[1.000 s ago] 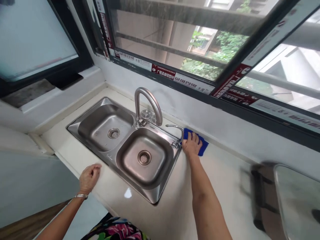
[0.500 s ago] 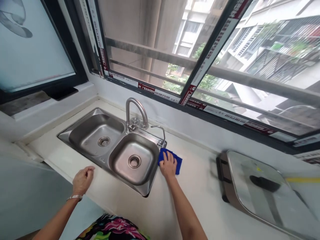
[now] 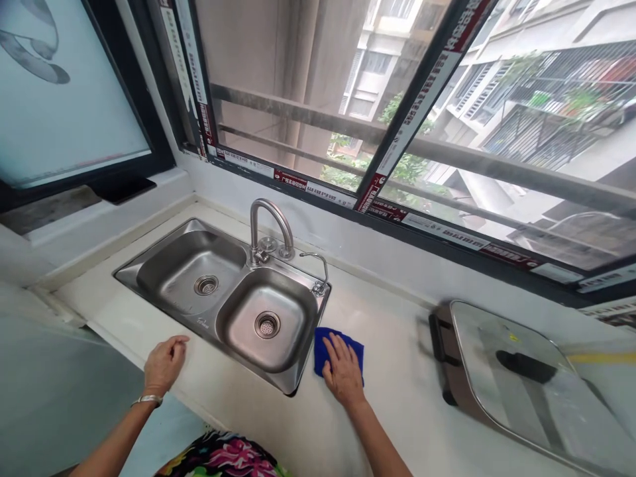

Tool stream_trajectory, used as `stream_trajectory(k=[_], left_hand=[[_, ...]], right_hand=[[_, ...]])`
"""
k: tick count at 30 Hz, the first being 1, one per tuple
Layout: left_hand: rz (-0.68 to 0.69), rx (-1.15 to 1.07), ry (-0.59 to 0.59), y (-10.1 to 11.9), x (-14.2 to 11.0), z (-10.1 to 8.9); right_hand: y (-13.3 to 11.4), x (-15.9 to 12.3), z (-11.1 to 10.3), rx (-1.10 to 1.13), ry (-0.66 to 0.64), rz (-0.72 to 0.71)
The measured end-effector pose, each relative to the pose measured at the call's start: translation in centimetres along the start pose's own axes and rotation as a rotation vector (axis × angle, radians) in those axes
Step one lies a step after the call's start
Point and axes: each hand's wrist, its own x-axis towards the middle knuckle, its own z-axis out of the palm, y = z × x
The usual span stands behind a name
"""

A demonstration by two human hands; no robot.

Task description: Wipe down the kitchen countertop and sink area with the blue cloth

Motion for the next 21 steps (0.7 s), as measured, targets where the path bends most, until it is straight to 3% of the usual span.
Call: stream_trajectory(k=[6, 10, 14, 21], left_hand=[[0.004, -0.001, 0.002, -0.1, 0.1, -0.1], [-0.020, 0.009, -0.022, -0.3, 0.3, -0.1], [-0.036, 0.003, -0.015, -0.7, 0.4, 0.0], [-0.001, -0.042, 0.027, -0.7, 0.4, 0.2]], right_hand=[[5.6, 6.8, 1.6, -0.045, 0.075, 0.365], [8.2, 13.1, 2.7, -0.008, 0.089, 0.483], [9.9, 19.6, 3.2, 0.089, 0.002, 0.418], [12.1, 28.9, 5.0, 0.304, -0.147, 0.122]])
